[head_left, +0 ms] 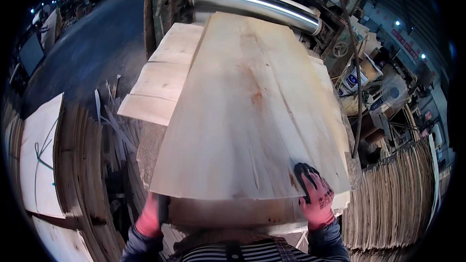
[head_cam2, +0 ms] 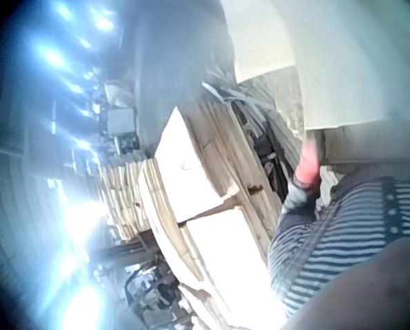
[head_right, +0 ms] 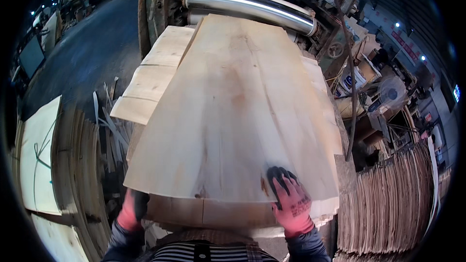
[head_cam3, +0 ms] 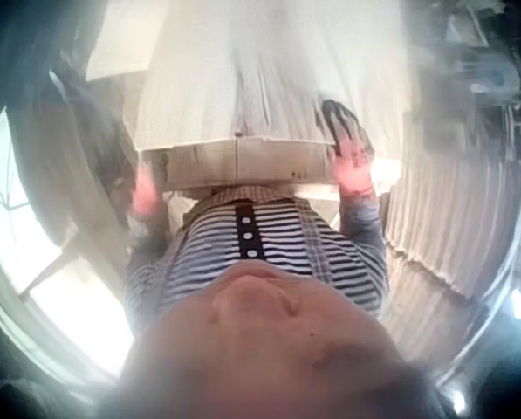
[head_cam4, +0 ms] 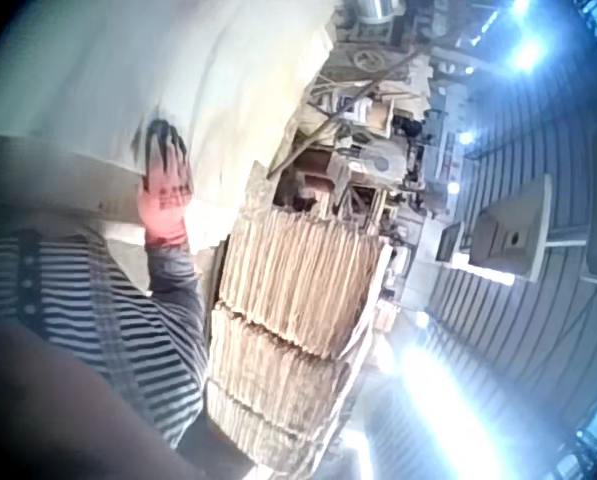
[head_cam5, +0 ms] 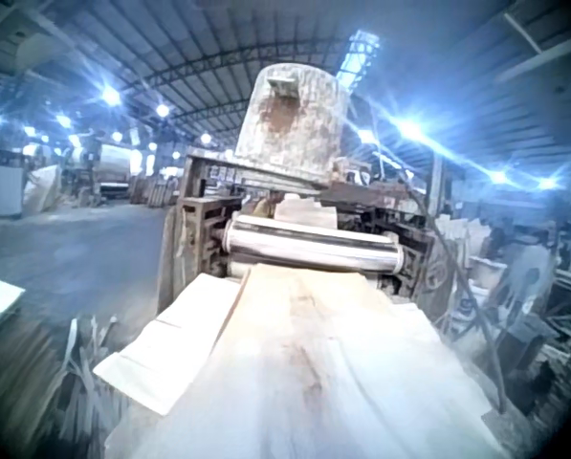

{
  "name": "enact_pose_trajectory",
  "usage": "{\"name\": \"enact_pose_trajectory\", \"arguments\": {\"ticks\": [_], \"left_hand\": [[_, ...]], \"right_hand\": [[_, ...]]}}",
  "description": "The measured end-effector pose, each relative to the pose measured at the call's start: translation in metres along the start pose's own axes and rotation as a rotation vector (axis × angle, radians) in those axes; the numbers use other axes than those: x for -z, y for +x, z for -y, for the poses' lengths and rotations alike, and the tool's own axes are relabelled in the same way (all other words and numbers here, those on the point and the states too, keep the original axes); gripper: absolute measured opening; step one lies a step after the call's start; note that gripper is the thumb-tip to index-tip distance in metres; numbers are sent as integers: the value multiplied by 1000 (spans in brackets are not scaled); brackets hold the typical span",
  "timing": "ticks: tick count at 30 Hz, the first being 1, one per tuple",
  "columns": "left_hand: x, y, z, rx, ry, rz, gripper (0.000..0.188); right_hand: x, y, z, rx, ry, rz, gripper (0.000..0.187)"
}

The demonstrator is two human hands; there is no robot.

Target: The person repeatedly picks up large thin wood sheets from a stack, feeds them into a roller press, and then stacks the processed sheets on a separate pile. The person wears pink gloves and handles the sheets by hand throughout the process.

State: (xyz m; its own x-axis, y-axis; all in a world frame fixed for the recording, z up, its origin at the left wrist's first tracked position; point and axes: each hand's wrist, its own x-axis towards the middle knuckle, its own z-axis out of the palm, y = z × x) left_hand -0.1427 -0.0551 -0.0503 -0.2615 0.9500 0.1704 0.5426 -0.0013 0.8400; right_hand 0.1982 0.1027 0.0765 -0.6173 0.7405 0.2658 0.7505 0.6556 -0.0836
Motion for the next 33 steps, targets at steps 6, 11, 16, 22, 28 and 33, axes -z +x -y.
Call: {"name": "enact_pose_trajectory", "arguments": {"ticks": [6,11,16,22,28,33], "left_hand": [[-20,-9,8,92,724,-24,80],[-13,-13,67,167,513,39,85],[-14,-22,92,118,569,52,86],[-22,-21,84,130,572,55,87],[-10,-3,22,135,727,130,88],[-4,19,-29,62,433,261,86]], "right_hand": [[-39,91,-31,61,-5,-106,61],[-117,200,-88,17,56,-281,52],[-174,241,-85,-133,-305,-85,57],[-110,129,-12,119,57,194,73],[-71,-7,0,301,142,427,86],[-66,-62,4,175,50,347,90]]}}
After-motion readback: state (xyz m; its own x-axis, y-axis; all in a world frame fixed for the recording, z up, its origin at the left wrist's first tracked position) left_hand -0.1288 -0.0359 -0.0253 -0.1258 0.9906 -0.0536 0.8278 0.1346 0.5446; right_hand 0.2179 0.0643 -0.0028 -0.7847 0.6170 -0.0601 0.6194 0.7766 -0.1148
